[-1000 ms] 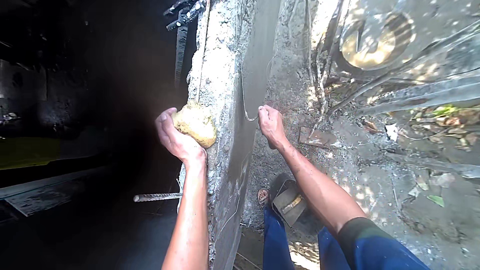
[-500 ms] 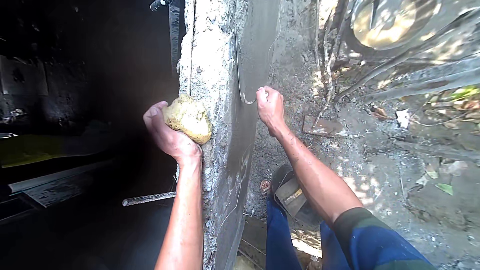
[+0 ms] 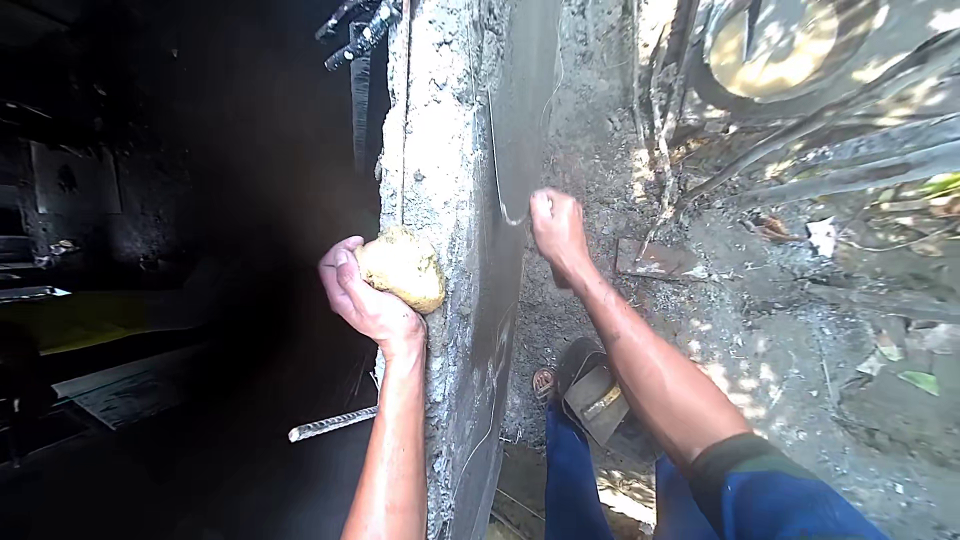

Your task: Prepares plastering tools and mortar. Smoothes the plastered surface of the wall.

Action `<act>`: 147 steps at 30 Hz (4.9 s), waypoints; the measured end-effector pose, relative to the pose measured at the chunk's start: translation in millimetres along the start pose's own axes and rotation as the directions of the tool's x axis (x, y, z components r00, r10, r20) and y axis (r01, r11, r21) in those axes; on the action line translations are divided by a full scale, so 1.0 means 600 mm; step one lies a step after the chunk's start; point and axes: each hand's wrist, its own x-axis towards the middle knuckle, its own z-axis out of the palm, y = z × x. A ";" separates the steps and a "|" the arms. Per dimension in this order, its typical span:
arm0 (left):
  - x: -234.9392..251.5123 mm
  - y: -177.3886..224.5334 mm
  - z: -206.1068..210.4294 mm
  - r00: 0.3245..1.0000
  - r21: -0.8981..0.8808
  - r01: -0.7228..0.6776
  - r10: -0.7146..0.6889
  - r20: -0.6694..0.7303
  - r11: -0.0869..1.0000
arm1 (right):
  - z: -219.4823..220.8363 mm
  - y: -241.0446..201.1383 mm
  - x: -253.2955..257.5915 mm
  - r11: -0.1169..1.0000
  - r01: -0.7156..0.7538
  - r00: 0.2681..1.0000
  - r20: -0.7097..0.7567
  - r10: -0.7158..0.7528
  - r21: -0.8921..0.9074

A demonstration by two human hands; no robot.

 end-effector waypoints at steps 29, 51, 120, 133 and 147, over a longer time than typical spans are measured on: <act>0.003 0.004 0.011 0.999 0.004 -0.016 0.017 -0.028 1.000 | -0.014 -0.028 0.023 0.993 -0.111 0.993 0.041 0.113 -0.043; -0.006 0.013 0.009 1.000 0.066 -0.012 0.013 -0.004 0.998 | -0.020 -0.014 0.068 0.994 -0.101 0.991 0.087 0.098 0.038; -0.011 0.019 0.024 0.993 0.198 -0.113 0.118 -0.017 0.974 | -0.005 0.034 0.001 0.974 -0.211 0.960 0.206 0.191 0.080; -0.009 0.011 0.018 0.993 0.227 -0.106 0.115 -0.024 0.968 | 0.001 0.039 0.041 0.977 -0.197 0.966 0.189 0.178 0.086; -0.010 0.012 0.018 0.994 0.213 -0.097 0.105 -0.028 0.972 | 0.002 0.046 0.029 0.976 -0.194 0.970 0.168 0.176 0.101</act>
